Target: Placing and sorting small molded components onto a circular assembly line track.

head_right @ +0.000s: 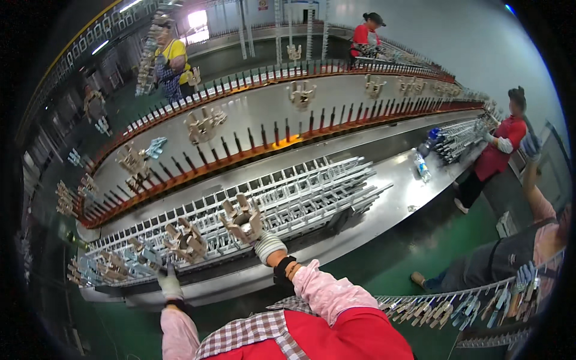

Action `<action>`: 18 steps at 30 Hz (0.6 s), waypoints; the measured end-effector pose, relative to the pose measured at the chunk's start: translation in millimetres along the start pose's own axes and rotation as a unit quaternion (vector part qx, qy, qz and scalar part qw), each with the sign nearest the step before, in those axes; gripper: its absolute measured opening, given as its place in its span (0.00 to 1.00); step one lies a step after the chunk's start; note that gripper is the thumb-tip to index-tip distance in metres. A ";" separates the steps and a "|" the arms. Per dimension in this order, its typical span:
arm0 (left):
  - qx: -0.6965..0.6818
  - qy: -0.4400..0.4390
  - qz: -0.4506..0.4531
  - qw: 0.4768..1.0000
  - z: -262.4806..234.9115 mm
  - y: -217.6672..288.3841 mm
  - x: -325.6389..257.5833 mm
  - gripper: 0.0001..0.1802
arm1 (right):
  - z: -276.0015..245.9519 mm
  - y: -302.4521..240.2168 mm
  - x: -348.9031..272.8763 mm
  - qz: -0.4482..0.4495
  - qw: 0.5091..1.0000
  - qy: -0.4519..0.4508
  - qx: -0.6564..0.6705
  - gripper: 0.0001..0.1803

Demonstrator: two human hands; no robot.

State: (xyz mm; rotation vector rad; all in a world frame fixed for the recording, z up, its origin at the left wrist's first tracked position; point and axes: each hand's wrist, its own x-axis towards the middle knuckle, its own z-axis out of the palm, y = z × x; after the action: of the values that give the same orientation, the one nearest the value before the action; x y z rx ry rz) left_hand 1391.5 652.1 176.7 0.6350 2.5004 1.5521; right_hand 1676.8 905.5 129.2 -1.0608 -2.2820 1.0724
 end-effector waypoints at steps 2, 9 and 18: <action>0.064 0.167 0.128 0.975 44.2 72.9 -71.0 0.28 | -30.2 -6.2 -5.1 0.047 0.999 -0.018 0.004 0.17; 0.216 -0.064 0.307 0.925 128.1 116.4 -152.6 0.28 | -6.2 25.3 14.8 -0.071 0.994 -0.081 0.018 0.17; 0.451 -0.079 0.307 0.834 207.1 128.2 -165.3 0.33 | -202.5 63.9 -11.2 -0.152 0.883 -0.351 0.272 0.27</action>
State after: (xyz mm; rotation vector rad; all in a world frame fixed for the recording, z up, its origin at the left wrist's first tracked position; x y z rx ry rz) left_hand 1644.1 803.2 175.9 1.7214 2.9339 0.2026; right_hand 1839.4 1019.5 205.2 -0.0667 -2.2667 2.0190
